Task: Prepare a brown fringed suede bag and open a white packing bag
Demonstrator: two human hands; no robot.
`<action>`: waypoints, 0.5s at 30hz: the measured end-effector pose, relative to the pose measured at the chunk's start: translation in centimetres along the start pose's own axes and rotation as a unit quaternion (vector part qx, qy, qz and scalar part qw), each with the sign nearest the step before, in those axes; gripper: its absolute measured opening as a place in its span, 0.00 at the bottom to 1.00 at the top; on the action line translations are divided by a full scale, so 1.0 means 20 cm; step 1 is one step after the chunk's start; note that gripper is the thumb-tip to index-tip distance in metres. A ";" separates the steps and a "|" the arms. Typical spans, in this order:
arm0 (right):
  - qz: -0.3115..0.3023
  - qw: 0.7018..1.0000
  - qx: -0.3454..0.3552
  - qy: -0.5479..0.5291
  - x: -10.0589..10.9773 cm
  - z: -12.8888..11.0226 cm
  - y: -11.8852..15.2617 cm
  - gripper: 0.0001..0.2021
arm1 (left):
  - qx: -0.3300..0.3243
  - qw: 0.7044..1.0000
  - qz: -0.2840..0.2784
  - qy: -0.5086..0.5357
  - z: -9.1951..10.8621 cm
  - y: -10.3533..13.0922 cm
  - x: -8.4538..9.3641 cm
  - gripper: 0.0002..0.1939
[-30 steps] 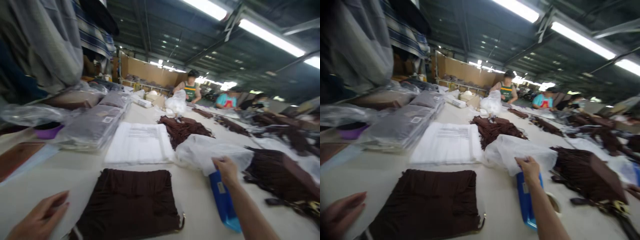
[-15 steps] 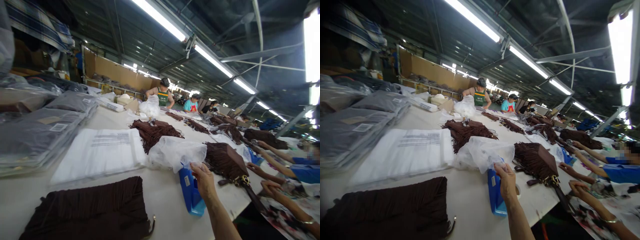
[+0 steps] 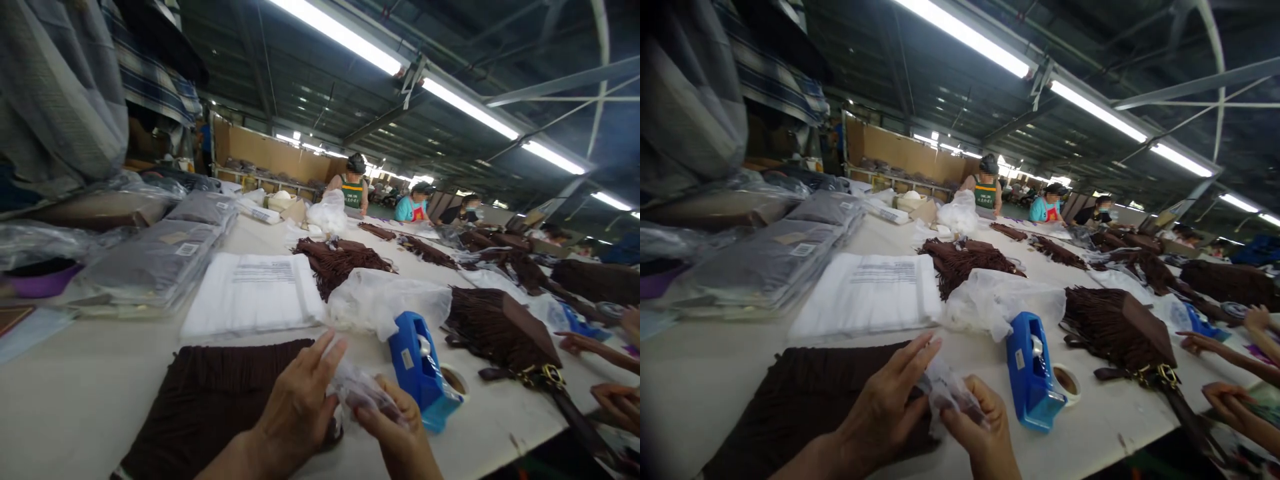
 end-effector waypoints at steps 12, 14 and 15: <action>0.243 0.962 0.062 -0.106 0.44 -0.12 -0.18 0.18 | 0.368 0.863 -0.076 0.339 -0.24 0.13 -0.12 0.09; 0.338 0.931 0.118 -0.068 0.57 -0.18 -0.28 0.19 | 0.415 0.830 -0.041 0.371 -0.27 0.14 -0.10 0.12; 0.368 0.919 0.134 -0.049 0.61 -0.20 -0.34 0.19 | 0.430 0.821 -0.024 0.375 -0.27 0.15 -0.08 0.15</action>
Point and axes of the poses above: each hand's wrist, its own y-axis away from the middle knuckle, its own x-axis out of the back of the hand, z = x × y, the point moved 6 cm from there along -y, towards the middle knuckle, and after that the axes turned 2 degrees about z, right-handed, at the moved point
